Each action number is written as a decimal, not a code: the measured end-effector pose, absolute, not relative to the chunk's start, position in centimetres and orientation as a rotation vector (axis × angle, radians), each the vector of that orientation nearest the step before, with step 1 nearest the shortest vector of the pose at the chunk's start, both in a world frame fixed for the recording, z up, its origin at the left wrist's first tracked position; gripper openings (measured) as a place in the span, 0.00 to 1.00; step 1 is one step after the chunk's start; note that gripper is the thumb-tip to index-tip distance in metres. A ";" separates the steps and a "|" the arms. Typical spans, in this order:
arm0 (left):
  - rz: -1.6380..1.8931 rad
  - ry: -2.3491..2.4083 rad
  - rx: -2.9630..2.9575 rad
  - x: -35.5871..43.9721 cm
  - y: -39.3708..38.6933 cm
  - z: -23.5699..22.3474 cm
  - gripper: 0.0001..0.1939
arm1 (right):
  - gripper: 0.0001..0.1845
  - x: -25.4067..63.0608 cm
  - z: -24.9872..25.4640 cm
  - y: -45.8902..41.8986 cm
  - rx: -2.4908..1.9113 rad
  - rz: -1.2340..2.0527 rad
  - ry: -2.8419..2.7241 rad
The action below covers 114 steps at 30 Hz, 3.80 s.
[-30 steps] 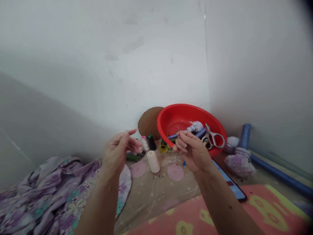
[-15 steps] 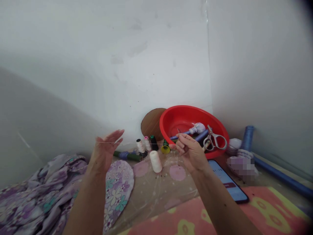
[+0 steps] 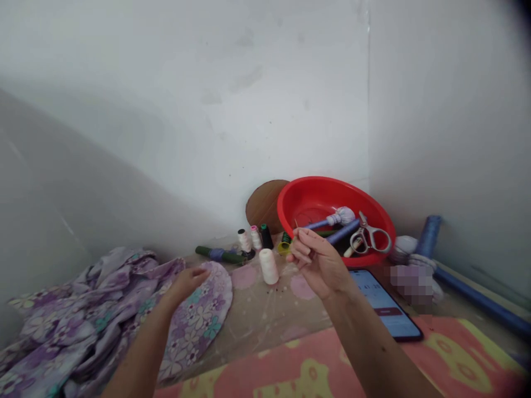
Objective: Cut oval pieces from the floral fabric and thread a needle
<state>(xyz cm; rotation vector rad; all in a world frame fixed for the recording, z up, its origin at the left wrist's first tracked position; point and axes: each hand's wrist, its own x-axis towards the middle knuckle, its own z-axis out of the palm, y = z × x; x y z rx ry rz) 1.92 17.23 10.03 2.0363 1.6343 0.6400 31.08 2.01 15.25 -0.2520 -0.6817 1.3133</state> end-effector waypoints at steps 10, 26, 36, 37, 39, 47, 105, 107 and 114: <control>0.684 1.945 2.567 1.0 9.6 14.1 0.20 | 0.04 28.5 13.1 3.6 -0.373 1.378 -0.689; 1.013 0.787 1.021 14.1 3.0 7.3 0.14 | 0.05 25.9 12.0 3.4 -0.492 1.420 -0.756; 0.900 0.738 1.164 13.1 3.1 6.1 0.14 | 0.08 25.4 11.4 4.0 -0.585 1.362 -0.778; 0.897 0.734 1.160 12.9 3.1 6.2 0.14 | 0.08 25.4 11.4 4.1 -0.611 1.337 -0.777; 0.903 0.728 1.138 12.5 3.1 6.4 0.15 | 0.09 25.5 11.2 4.3 -0.668 1.296 -0.767; 0.913 0.624 1.061 11.2 4.1 6.0 0.15 | 0.08 25.8 10.7 4.6 -0.755 1.243 -0.865; 0.358 0.843 1.513 10.9 3.4 5.2 0.23 | 0.02 30.1 15.6 0.7 -0.432 0.977 -0.847; 0.287 0.749 1.478 11.3 3.1 5.5 0.19 | 0.02 30.3 15.7 0.7 -0.420 0.963 -0.839; 0.761 0.806 1.342 5.2 5.8 7.0 0.14 | 0.02 32.2 16.0 1.0 -0.356 0.854 -0.814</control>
